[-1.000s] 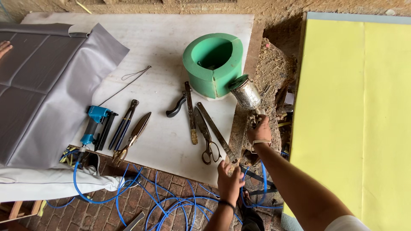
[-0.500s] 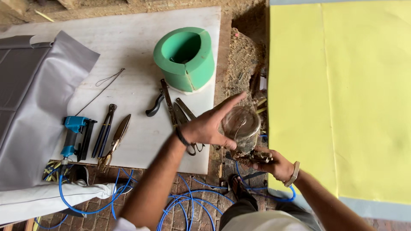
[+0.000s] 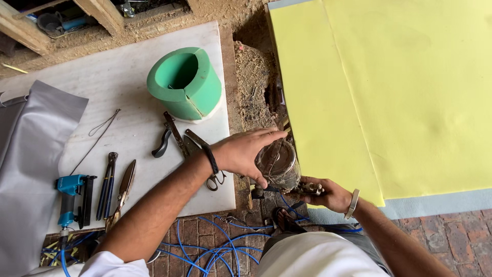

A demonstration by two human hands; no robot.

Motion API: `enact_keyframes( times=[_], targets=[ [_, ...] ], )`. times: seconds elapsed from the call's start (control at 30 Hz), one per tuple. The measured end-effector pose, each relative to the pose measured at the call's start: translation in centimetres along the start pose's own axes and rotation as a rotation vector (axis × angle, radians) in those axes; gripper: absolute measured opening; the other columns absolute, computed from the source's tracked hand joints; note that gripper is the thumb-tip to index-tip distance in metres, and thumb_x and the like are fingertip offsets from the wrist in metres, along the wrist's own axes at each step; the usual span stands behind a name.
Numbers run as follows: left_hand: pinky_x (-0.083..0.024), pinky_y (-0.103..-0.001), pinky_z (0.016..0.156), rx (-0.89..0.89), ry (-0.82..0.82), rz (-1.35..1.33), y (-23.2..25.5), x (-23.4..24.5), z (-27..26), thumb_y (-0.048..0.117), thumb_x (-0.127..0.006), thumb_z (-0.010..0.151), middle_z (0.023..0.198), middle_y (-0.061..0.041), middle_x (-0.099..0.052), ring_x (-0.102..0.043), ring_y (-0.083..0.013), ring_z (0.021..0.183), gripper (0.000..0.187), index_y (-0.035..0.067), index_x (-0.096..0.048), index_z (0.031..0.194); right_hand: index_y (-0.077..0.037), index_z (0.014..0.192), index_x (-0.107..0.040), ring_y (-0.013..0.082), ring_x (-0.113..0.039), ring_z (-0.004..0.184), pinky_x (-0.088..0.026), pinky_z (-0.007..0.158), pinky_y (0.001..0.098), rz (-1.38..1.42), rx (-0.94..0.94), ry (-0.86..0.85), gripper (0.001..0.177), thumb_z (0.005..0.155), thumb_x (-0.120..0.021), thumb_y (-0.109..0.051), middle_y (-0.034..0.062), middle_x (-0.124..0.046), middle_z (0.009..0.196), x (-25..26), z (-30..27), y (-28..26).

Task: The person cuts a yellow foam sheet using a metal ruler and a cutting tool, then aligns and presses a gray foam strip onto the yellow sheet. They use a spray gun to apply adhesive along the edges and fold the foam to bond the pieces together.

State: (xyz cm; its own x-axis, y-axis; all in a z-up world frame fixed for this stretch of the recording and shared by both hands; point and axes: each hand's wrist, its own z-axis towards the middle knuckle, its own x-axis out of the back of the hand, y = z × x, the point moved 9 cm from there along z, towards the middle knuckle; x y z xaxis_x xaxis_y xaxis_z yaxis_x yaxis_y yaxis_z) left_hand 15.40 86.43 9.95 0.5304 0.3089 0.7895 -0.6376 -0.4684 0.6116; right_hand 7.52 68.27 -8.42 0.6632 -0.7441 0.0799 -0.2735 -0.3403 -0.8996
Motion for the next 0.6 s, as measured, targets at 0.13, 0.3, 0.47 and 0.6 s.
enact_keyframes(
  times=[0.13,0.3,0.47,0.6],
  targets=[
    [-0.021,-0.054,0.131,-0.042,0.085,0.055,0.9,-0.4,-0.8,0.062,-0.095,0.055,0.148,-0.018,-0.057,-0.056,-0.0330,0.139,0.121,0.009,-0.044,0.151,-0.013,0.134,-0.066,0.0189,-0.073,0.108,-0.056,0.098,0.0348,-0.322,0.133,0.084,0.051,0.086,-0.081,-0.016,0.0085,-0.082,0.115,-0.5,-0.9,-1.2],
    [-0.022,-0.055,0.126,0.039,0.217,0.062,0.5,-0.5,-1.9,0.066,-0.091,0.056,0.138,-0.020,-0.059,-0.055,-0.0400,0.133,0.114,0.007,-0.047,0.142,-0.012,0.142,-0.056,0.0184,-0.073,0.111,-0.058,0.100,0.0355,-0.161,0.079,0.111,0.059,0.087,-0.076,-0.015,0.0092,-0.079,0.119,-1.0,-0.7,-1.2],
    [-0.035,-0.055,0.120,0.084,0.364,0.063,0.6,0.1,-3.4,0.069,-0.086,0.062,0.128,-0.019,-0.062,-0.062,-0.0374,0.125,0.109,0.004,-0.049,0.141,-0.011,0.147,-0.049,0.0185,-0.074,0.111,-0.057,0.101,0.0353,-0.136,0.047,0.136,0.064,0.088,-0.074,-0.013,0.0097,-0.079,0.121,-1.3,-0.2,-1.6],
    [-0.054,-0.046,0.102,0.116,0.379,0.013,0.8,-0.3,-3.9,0.069,-0.085,0.060,0.120,-0.018,-0.060,-0.065,-0.0338,0.115,0.108,0.003,-0.050,0.138,-0.010,0.147,-0.051,0.0171,-0.073,0.111,-0.056,0.101,0.0346,-0.208,0.097,0.158,0.064,0.087,-0.074,-0.011,0.0091,-0.079,0.120,-1.7,-0.6,-1.8]
  ],
)
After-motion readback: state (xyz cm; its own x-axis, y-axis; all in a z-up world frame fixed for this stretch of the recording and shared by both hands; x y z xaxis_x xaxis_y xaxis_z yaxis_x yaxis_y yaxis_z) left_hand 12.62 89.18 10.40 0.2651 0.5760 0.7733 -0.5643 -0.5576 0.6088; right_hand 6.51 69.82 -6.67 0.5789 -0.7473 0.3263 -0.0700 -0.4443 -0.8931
